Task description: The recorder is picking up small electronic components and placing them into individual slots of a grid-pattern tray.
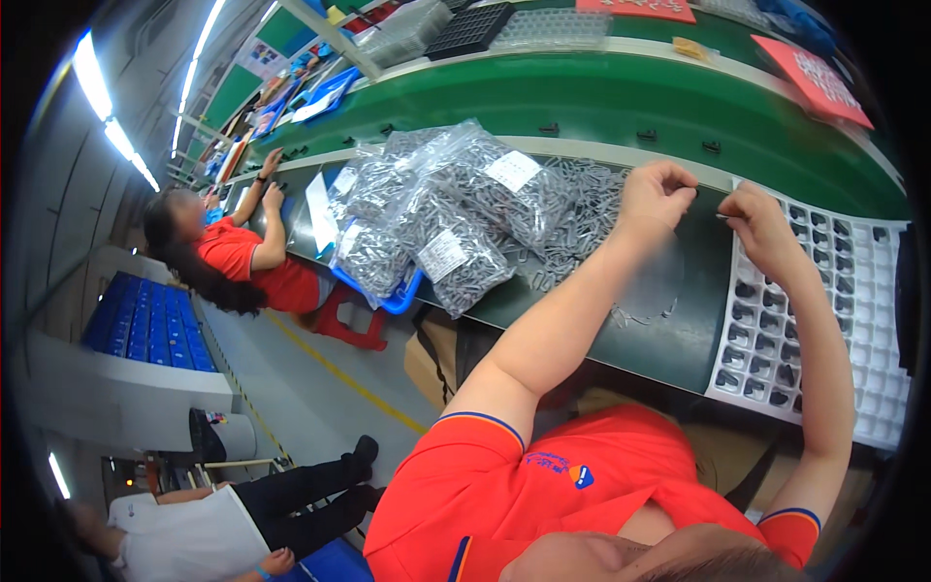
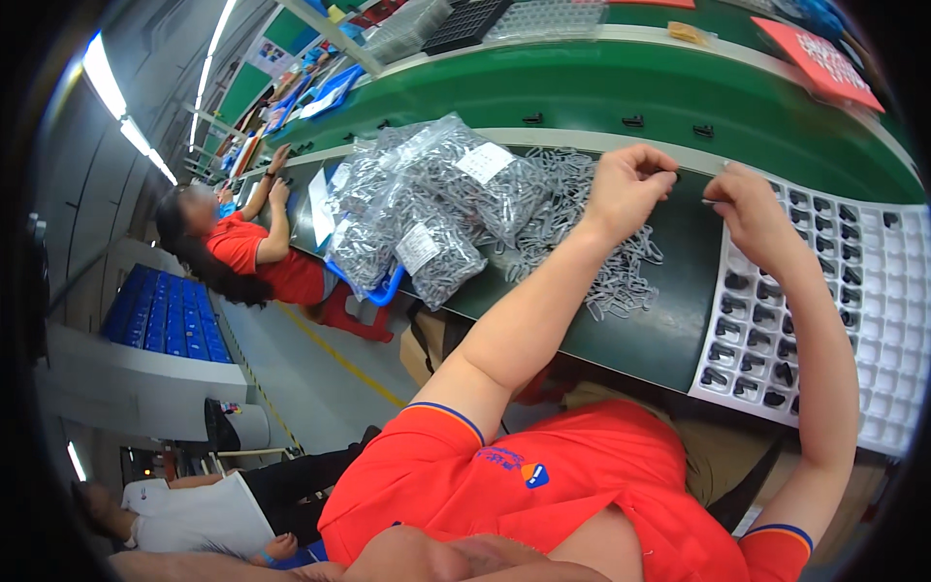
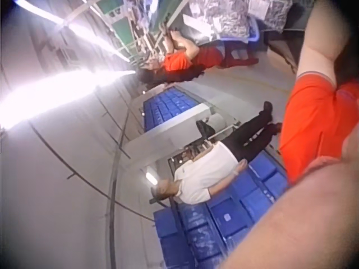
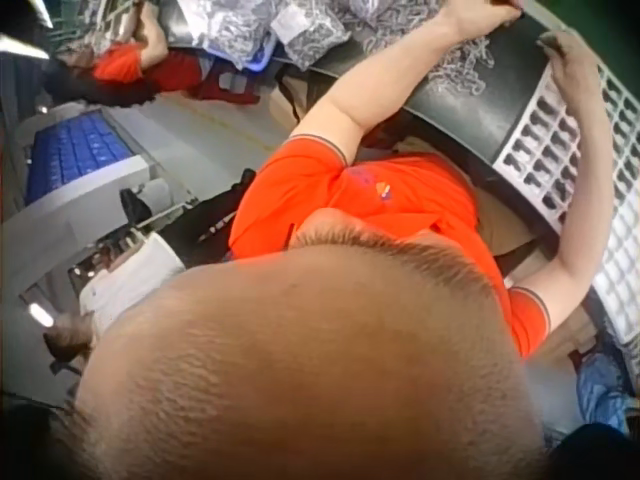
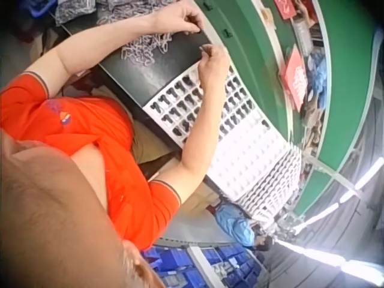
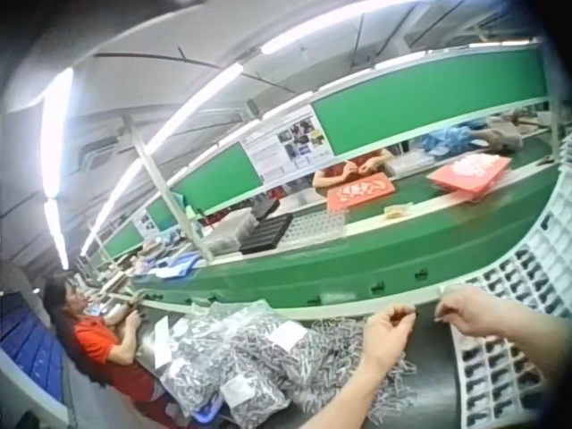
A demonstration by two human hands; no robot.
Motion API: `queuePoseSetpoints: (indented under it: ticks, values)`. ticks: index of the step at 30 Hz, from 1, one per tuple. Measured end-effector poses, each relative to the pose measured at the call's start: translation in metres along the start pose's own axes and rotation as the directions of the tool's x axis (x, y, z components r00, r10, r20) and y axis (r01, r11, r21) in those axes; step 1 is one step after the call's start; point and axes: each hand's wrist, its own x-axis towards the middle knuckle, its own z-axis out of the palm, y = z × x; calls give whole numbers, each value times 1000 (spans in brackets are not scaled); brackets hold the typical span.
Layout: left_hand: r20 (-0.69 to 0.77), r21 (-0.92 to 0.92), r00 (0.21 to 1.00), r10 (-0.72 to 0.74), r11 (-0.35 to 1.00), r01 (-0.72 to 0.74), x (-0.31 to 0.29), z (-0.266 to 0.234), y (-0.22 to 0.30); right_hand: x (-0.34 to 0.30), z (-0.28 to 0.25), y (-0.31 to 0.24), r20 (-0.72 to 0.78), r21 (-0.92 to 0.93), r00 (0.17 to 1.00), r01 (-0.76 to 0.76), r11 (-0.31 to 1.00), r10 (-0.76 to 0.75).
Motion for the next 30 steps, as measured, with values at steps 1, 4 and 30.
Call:
queuePoseSetpoints:
  ticks: [1,4,30]
  values:
    - [-9,13,1000,0,1000,0,-1,-1,-1,1,1,-3,-1,12,1000,10,1000,-10]
    - [16,85,1000,-10,996,8,-1,2,-1,2,-5,-8,-125,64,992,2,998,6]
    - [120,-204,980,-157,962,179,-5,3,7,12,25,-6,-149,502,902,-283,817,404]
